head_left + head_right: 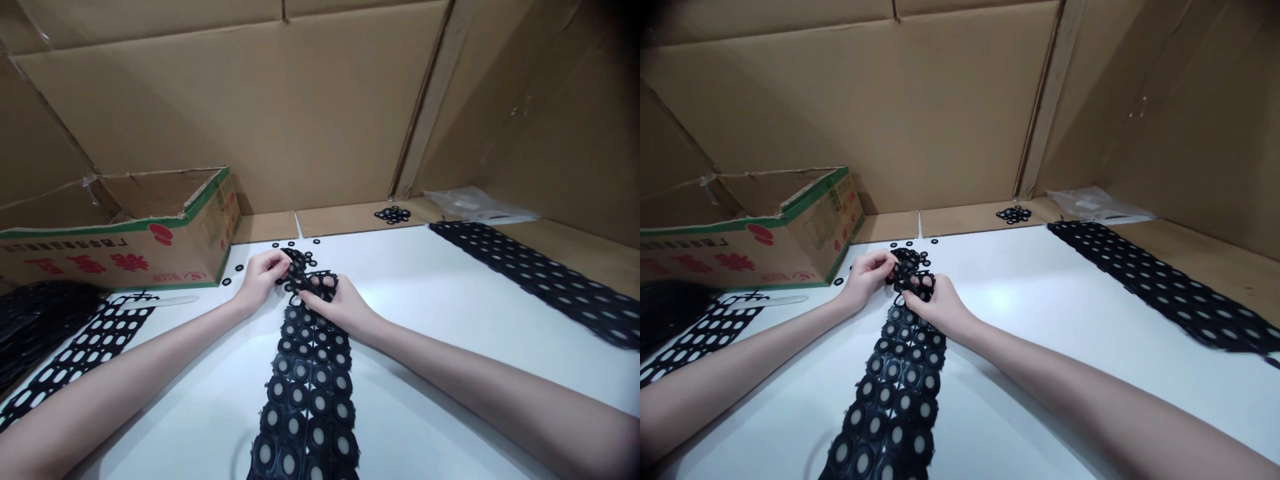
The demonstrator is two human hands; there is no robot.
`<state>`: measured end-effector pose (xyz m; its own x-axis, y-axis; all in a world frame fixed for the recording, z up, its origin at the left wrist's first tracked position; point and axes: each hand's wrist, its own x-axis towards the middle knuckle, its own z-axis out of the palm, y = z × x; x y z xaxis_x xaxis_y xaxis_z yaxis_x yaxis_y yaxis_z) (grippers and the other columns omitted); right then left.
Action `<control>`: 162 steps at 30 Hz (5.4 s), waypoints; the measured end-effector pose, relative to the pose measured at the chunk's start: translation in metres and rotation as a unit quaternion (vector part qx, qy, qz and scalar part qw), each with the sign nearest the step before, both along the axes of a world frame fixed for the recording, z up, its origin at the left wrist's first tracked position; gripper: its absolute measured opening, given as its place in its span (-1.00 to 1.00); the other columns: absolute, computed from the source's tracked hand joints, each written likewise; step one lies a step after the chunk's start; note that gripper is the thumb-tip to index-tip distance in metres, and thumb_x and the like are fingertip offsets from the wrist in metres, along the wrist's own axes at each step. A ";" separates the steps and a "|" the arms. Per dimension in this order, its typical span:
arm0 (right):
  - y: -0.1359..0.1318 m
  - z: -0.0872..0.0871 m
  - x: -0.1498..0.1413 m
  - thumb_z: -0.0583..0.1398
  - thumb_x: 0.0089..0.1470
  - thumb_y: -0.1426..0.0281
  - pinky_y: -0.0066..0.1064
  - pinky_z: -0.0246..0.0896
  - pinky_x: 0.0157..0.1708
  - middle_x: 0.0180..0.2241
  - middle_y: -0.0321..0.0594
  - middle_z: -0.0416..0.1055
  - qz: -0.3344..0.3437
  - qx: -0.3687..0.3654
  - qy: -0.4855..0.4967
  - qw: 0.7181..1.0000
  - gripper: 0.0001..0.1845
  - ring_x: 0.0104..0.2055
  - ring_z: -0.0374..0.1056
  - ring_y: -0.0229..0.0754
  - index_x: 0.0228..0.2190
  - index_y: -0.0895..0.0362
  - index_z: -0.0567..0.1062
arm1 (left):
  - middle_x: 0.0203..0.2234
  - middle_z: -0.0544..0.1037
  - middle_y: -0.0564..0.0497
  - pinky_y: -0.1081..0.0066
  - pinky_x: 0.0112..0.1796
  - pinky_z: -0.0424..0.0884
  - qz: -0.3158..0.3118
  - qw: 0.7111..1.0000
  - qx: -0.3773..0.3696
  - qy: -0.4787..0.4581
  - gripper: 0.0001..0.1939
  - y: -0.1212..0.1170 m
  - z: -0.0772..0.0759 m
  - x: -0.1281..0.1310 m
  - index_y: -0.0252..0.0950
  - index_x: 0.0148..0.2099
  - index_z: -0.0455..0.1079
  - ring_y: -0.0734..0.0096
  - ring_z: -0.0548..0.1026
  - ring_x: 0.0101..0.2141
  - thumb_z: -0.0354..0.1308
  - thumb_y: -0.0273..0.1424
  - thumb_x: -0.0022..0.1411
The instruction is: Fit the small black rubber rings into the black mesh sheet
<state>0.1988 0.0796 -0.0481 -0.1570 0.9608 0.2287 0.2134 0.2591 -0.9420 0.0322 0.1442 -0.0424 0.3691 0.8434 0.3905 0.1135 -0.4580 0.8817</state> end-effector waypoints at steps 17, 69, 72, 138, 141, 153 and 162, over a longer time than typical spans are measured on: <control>-0.001 0.002 0.001 0.33 -0.13 0.19 -0.23 0.29 -0.16 -0.34 -0.13 0.54 0.001 -0.056 0.065 0.996 -0.65 -0.23 0.44 -0.06 -0.34 0.19 0.54 | -0.45 0.52 0.01 0.43 -0.31 0.29 0.148 0.988 0.043 -0.033 -0.90 0.033 -0.009 -0.016 -0.32 -0.37 0.47 0.41 0.42 -0.40 0.20 -0.38 0.07; -0.003 -0.001 0.005 0.15 0.01 0.10 -0.40 -0.01 -0.48 -0.62 -0.33 0.17 0.042 0.030 -0.069 0.996 -0.59 -0.51 0.06 -0.27 -0.65 0.14 0.31 | -0.34 0.60 0.02 0.21 -0.02 0.02 -0.039 0.868 0.424 0.257 -0.81 -0.030 0.014 -0.004 -0.25 -0.04 0.33 0.39 0.52 -0.35 -0.03 -0.38 0.35; -0.004 -0.001 0.005 0.14 0.02 0.09 -0.41 -0.02 -0.50 -0.64 -0.35 0.12 0.032 0.041 -0.091 0.994 -0.57 -0.53 0.02 -0.29 -0.67 0.13 0.27 | -0.34 0.61 0.05 0.22 -0.02 0.03 -0.042 0.870 0.424 0.249 -0.81 -0.029 0.014 -0.003 -0.25 -0.06 0.34 0.41 0.53 -0.38 -0.04 -0.39 0.36; -0.003 0.000 0.006 0.21 -0.03 0.21 -0.44 -0.16 -0.55 -0.60 -0.40 0.01 0.032 -0.018 -0.043 0.998 -0.63 -0.52 -0.05 -0.35 -0.64 0.13 0.21 | -0.31 0.50 -0.10 0.38 -0.23 0.36 -0.109 0.917 0.335 0.188 -0.78 -0.006 0.004 -0.010 -0.36 -0.17 0.41 0.37 0.45 -0.27 -0.05 -0.42 0.36; -0.004 0.001 0.006 0.19 -0.01 0.21 -0.44 -0.18 -0.55 -0.60 -0.41 -0.02 0.031 -0.008 -0.061 0.998 -0.61 -0.53 -0.06 -0.35 -0.66 0.12 0.18 | -0.35 0.49 -0.08 0.40 -0.28 0.34 -0.105 0.915 0.331 0.205 -0.75 -0.007 0.005 -0.010 -0.35 -0.23 0.38 0.38 0.43 -0.32 -0.11 -0.41 0.38; -0.003 0.001 0.005 0.15 0.02 0.20 -0.42 -0.12 -0.52 -0.60 -0.38 0.04 0.046 0.008 -0.087 0.995 -0.63 -0.52 -0.01 -0.33 -0.66 0.12 0.21 | -0.51 0.35 0.04 0.45 -0.38 0.23 -0.104 0.940 0.244 0.214 -0.65 -0.008 0.006 -0.005 -0.31 -0.43 0.21 0.46 0.30 -0.45 -0.16 -0.32 0.40; -0.002 0.000 0.005 0.17 0.00 0.18 -0.43 -0.10 -0.53 -0.60 -0.38 0.05 0.041 0.002 -0.071 0.997 -0.63 -0.52 0.00 -0.34 -0.64 0.14 0.22 | -0.41 0.46 0.00 0.45 -0.30 0.28 -0.131 0.949 0.220 0.183 -0.69 -0.009 0.006 -0.007 -0.33 -0.30 0.35 0.43 0.40 -0.37 -0.10 -0.29 0.39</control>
<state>0.2034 0.0773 -0.0476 -0.2666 0.9423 0.2023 0.3223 0.2850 -0.9027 0.0251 0.1355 -0.0361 0.7225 0.4891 0.4886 0.2066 -0.8272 0.5225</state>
